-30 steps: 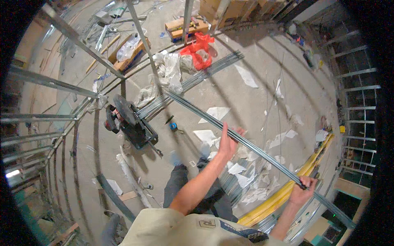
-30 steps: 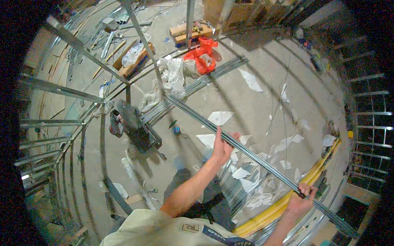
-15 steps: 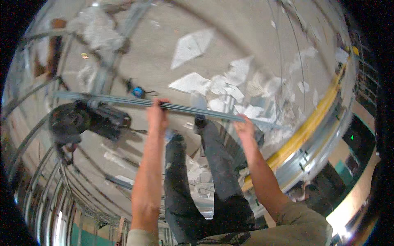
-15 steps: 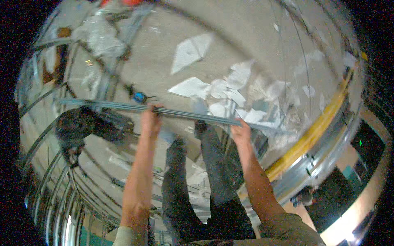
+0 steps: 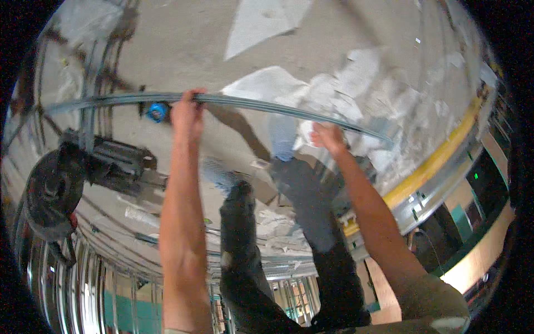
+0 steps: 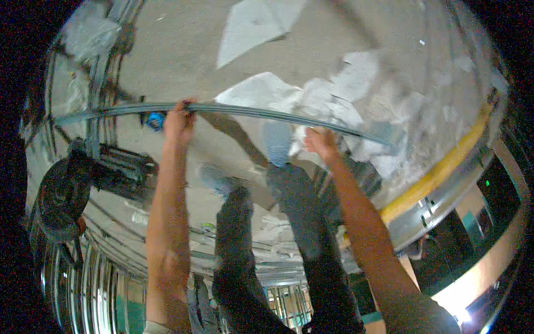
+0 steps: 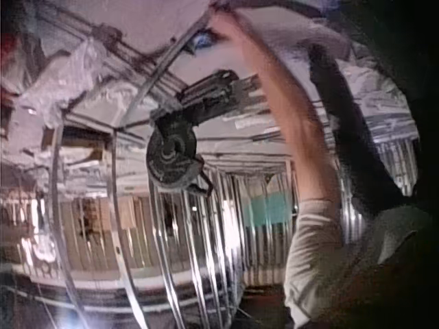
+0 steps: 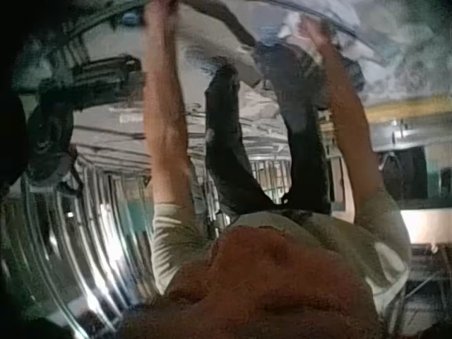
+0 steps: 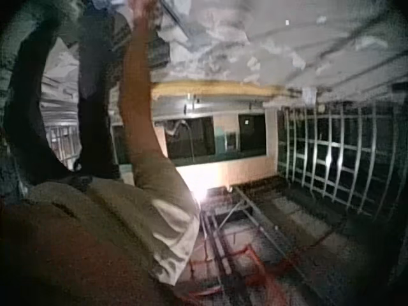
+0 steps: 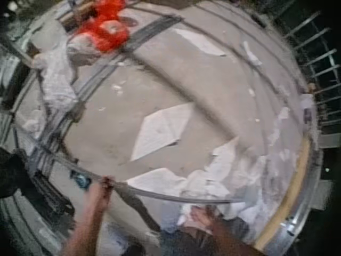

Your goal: The person measures and cuts multiple metal rods using a chop saw. They use a tape measure to mark lengths, position the rods under the saw blade, and cut them, producing sparks. The cut pieces are placed aside on the floor.

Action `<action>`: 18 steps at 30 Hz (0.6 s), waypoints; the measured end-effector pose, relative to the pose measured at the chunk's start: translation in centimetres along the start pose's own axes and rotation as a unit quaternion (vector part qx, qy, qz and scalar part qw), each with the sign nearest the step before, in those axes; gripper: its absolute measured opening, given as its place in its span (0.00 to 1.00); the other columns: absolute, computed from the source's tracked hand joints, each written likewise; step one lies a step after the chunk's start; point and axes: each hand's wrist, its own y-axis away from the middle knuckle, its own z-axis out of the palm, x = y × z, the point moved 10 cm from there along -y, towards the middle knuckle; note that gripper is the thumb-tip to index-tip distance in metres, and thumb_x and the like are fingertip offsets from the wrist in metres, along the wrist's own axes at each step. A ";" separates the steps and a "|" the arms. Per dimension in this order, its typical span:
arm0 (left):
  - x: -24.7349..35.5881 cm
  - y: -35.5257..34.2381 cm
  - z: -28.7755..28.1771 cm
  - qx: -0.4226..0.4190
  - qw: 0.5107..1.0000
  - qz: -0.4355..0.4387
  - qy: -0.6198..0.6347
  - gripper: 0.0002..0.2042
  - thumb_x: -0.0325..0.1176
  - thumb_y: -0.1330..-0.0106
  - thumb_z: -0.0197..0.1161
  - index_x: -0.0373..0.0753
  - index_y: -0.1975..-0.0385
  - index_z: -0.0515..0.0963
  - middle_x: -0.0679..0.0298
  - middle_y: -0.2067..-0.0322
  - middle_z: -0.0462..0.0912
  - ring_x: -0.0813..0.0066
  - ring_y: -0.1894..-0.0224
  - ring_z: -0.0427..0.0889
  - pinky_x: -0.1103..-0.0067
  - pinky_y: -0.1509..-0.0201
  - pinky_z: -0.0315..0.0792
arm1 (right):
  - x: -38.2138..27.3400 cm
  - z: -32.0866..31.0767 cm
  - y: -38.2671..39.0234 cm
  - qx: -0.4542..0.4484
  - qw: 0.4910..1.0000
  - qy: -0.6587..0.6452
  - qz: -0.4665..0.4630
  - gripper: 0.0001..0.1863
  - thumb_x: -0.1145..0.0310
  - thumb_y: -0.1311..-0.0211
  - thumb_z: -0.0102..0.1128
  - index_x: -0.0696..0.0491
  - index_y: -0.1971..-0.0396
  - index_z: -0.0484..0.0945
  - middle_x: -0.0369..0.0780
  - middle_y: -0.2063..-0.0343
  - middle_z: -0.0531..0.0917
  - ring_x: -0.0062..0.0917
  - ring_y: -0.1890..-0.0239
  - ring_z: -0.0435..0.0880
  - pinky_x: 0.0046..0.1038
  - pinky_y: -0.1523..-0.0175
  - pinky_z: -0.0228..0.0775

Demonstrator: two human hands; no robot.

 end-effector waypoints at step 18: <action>0.3 7.0 -2.4 0.070 0.996 0.024 -0.049 0.25 0.35 0.28 0.60 0.27 0.36 0.67 0.54 0.51 0.82 0.67 0.53 0.83 0.71 0.50 0.78 | -20.3 12.5 -1.0 0.026 0.804 0.451 -0.386 0.18 0.55 0.34 0.57 0.57 0.64 0.83 0.54 0.63 0.84 0.49 0.58 0.83 0.44 0.49 0.74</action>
